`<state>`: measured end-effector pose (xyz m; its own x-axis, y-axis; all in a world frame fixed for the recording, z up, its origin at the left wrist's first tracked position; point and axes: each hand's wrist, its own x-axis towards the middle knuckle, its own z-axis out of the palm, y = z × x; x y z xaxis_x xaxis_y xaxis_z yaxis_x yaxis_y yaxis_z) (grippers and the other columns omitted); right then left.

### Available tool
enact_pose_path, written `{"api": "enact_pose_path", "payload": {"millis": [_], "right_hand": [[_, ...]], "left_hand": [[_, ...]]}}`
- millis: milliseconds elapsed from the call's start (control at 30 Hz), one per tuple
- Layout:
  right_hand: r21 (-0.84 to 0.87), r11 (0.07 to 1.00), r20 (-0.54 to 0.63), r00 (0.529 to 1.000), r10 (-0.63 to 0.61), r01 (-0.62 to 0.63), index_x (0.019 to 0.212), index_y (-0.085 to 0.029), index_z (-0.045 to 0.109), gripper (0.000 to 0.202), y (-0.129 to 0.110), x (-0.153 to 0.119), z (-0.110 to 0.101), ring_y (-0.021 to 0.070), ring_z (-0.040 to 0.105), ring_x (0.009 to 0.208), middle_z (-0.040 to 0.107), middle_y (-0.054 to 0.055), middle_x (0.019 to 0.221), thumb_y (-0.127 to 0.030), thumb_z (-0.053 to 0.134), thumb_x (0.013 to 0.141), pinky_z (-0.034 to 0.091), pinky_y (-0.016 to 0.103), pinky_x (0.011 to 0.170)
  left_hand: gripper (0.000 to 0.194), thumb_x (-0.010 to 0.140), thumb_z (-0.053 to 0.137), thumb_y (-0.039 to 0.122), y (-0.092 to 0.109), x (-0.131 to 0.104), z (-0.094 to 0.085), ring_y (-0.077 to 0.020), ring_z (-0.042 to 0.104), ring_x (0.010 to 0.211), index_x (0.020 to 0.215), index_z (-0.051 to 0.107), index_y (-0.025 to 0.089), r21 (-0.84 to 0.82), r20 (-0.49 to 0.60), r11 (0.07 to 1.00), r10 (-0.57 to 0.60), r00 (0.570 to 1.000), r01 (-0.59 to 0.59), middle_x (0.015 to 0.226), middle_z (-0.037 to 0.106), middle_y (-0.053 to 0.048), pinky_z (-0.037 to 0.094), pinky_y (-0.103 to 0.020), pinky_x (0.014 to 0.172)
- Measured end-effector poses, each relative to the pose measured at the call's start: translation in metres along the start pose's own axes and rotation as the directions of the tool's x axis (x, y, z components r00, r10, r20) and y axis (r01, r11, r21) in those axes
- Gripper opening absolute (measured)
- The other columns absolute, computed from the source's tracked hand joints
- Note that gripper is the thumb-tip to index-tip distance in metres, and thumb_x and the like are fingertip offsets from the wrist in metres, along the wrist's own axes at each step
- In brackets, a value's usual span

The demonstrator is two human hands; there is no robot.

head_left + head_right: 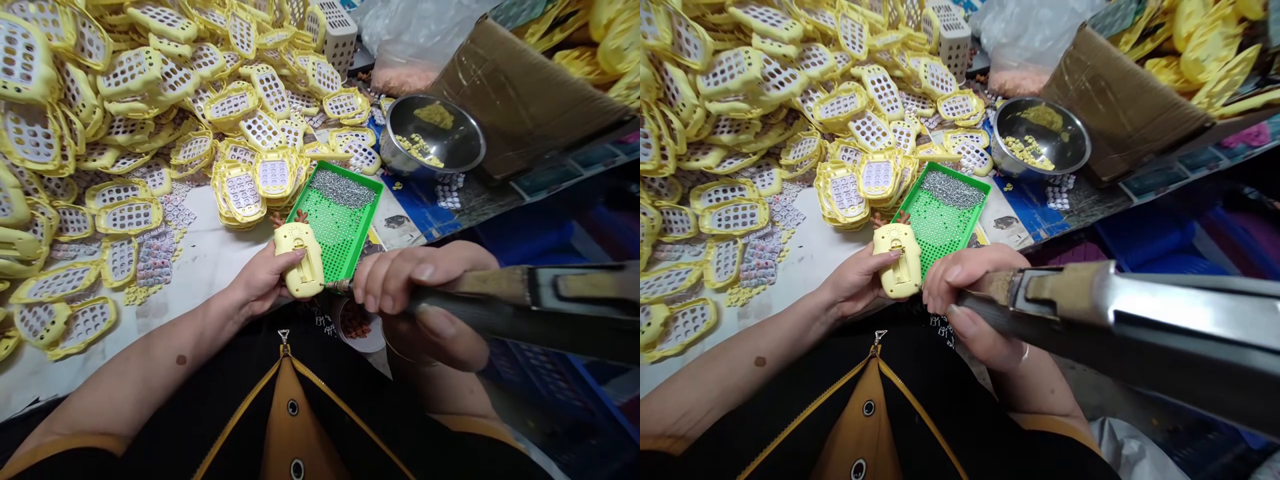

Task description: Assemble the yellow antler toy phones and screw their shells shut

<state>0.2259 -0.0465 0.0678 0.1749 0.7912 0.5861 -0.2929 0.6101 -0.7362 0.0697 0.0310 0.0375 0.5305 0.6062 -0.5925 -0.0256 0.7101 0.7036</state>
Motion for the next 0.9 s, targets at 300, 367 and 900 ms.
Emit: {"api": "enact_pose_path", "payload": {"millis": [300,367,900], "right_hand": [[0.021,0.997,0.145,0.987,0.073,-0.077,0.086,-0.023,0.058,0.013,0.01,0.004,0.0,0.012,0.051,0.045,0.052,-0.004,0.056,-0.018,0.061,0.075,0.047,0.027,0.041],[0.023,0.998,0.137,0.989,0.062,-0.066,0.084,-0.023,0.057,0.01,0.01,0.005,-0.001,0.0116,0.051,0.045,0.051,-0.005,0.056,-0.019,0.061,0.076,0.047,0.027,0.042],[-0.033,0.997,0.115,0.99,0.077,-0.074,0.095,-0.019,0.067,0.018,-0.006,0.005,-0.008,0.0116,0.052,0.044,0.053,-0.004,0.053,-0.023,0.064,0.078,0.049,0.027,0.043]], "left_hand": [[0.043,0.074,0.068,0.025,-0.002,0.001,0.006,-0.0194,0.064,0.069,0.113,0.051,0.021,0.013,-0.028,1.0,-0.007,1.0,0.007,0.095,0.066,-0.008,0.054,-0.031,0.051],[0.042,0.074,0.068,0.026,-0.001,0.001,0.006,-0.0194,0.064,0.07,0.113,0.051,0.02,0.02,-0.027,1.0,0.008,1.0,-0.008,0.095,0.066,-0.007,0.054,-0.031,0.051],[0.045,0.075,0.066,0.024,0.007,0.006,0.007,-0.021,0.065,0.072,0.117,0.051,0.022,0.062,-0.005,0.998,-0.013,1.0,0.014,0.101,0.067,-0.01,0.054,-0.03,0.052]]}}
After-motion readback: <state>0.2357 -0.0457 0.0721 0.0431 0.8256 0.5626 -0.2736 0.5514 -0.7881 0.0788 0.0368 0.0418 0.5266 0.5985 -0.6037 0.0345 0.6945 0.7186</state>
